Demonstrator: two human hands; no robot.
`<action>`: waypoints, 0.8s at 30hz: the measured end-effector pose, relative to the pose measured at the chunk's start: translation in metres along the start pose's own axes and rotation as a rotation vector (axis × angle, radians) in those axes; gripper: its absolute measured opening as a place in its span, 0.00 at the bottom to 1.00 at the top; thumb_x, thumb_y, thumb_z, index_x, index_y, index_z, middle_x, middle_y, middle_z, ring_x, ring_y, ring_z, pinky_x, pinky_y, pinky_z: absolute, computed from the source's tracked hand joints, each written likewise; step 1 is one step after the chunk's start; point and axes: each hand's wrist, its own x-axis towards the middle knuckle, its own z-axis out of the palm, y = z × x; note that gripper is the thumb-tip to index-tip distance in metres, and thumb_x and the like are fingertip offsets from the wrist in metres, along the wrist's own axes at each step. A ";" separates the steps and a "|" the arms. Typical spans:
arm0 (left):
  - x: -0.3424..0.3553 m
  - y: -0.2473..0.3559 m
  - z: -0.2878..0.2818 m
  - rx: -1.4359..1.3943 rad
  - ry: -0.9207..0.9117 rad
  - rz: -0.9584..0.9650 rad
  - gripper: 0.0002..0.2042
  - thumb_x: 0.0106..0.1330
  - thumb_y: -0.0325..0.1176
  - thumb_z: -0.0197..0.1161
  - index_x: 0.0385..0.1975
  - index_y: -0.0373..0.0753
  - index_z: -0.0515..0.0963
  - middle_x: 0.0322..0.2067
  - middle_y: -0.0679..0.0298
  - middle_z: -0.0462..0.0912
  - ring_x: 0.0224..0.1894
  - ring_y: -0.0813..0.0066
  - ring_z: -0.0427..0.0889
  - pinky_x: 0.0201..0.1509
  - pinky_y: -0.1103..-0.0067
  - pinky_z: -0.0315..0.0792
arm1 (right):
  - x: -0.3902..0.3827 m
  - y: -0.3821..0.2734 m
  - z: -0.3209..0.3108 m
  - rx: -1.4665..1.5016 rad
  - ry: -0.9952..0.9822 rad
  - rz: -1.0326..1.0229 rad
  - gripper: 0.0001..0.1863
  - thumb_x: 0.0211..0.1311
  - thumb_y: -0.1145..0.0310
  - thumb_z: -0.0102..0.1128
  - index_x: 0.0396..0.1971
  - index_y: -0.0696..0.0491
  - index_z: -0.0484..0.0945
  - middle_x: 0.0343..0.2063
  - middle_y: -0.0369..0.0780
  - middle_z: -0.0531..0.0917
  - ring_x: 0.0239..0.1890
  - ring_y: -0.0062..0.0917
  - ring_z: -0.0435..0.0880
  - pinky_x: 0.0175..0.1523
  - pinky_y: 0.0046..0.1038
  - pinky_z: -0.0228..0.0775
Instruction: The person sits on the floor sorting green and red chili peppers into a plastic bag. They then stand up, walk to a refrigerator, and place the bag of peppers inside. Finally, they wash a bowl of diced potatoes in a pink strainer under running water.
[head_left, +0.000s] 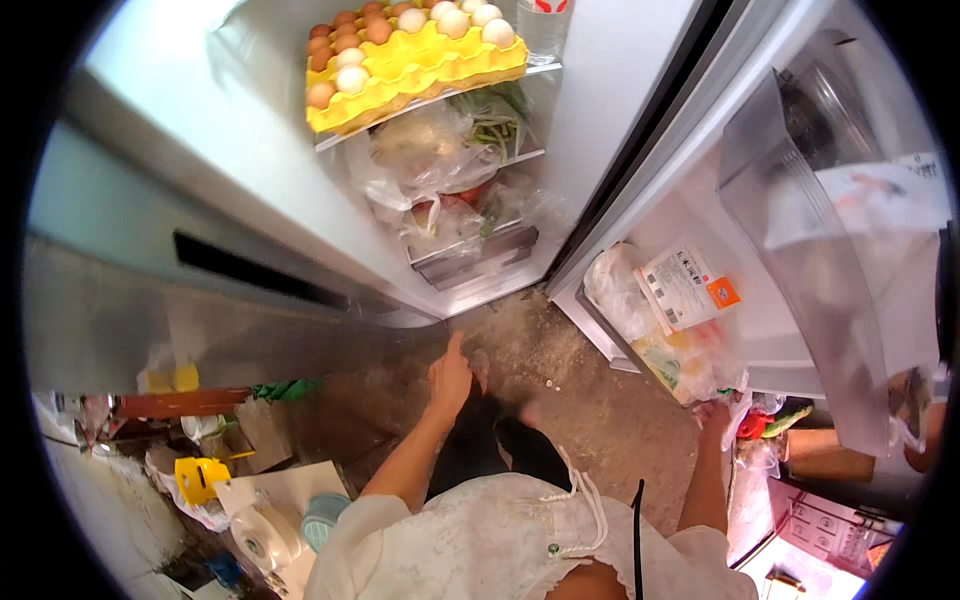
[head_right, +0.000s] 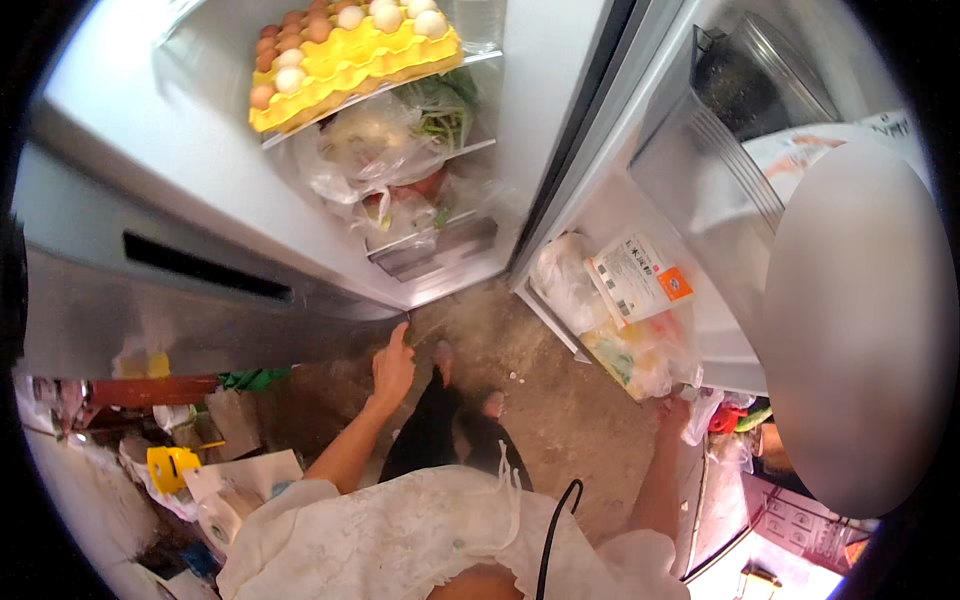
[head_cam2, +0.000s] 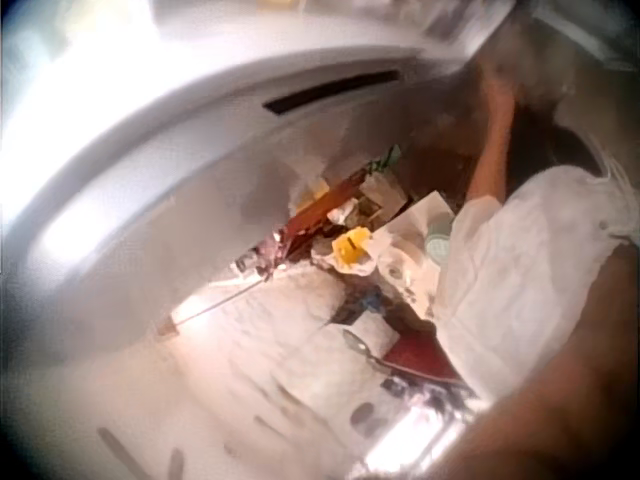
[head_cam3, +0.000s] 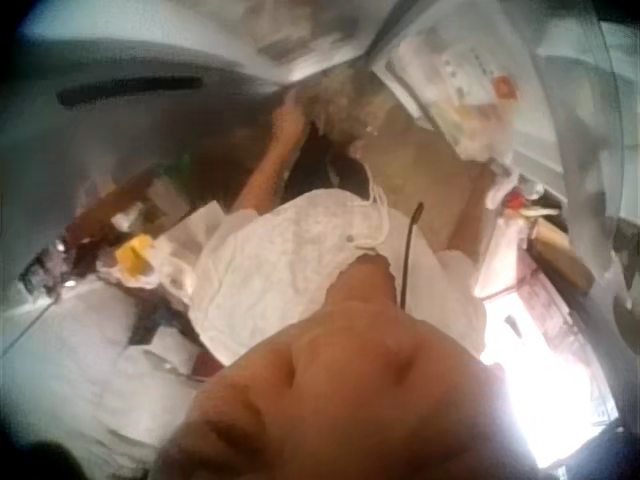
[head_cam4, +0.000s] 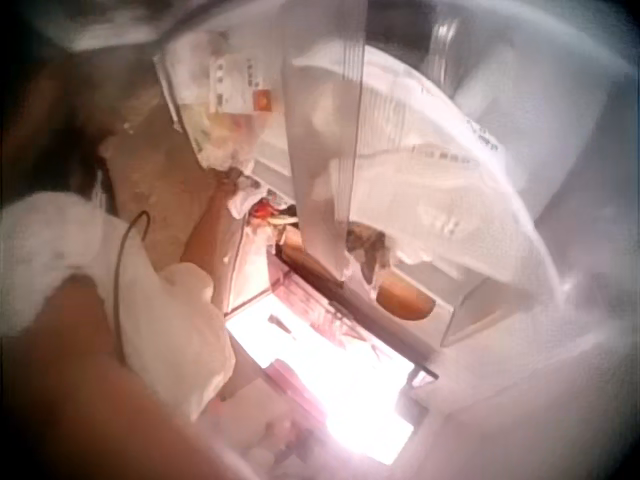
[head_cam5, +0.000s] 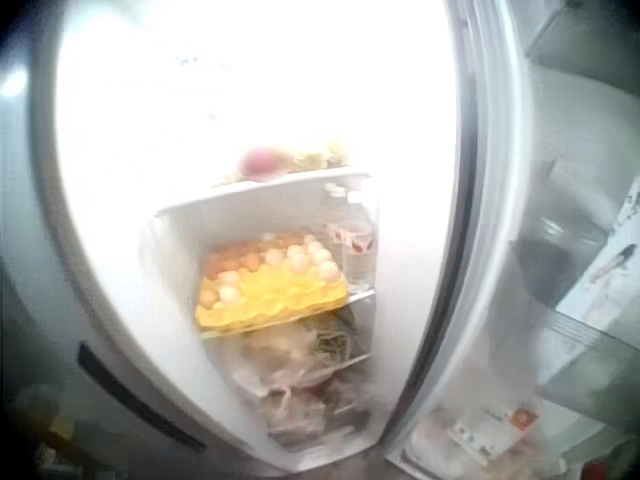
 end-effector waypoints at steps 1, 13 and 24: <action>-0.021 -0.019 0.003 -0.067 0.004 -0.026 0.21 0.62 0.25 0.49 0.57 0.42 0.67 0.43 0.43 0.76 0.39 0.46 0.79 0.45 0.61 0.72 | 0.010 -0.034 0.002 0.235 -0.043 -0.084 0.13 0.60 0.57 0.46 0.37 0.49 0.74 0.30 0.34 0.77 0.32 0.24 0.76 0.37 0.33 0.72; -0.189 -0.040 0.023 -0.238 0.173 -0.077 0.21 0.57 0.24 0.53 0.54 0.39 0.69 0.55 0.45 0.68 0.53 0.47 0.72 0.56 0.63 0.69 | 0.021 -0.110 0.011 0.163 0.056 -0.058 0.27 0.60 0.47 0.43 0.53 0.48 0.69 0.52 0.40 0.73 0.49 0.34 0.73 0.47 0.35 0.72; -0.428 -0.125 0.000 -0.345 0.405 -0.436 0.18 0.48 0.22 0.60 0.42 0.39 0.76 0.41 0.51 0.78 0.45 0.51 0.77 0.50 0.66 0.72 | -0.023 -0.062 0.039 -0.084 -0.632 0.211 0.26 0.55 0.42 0.49 0.39 0.49 0.76 0.29 0.39 0.80 0.22 0.31 0.76 0.25 0.31 0.69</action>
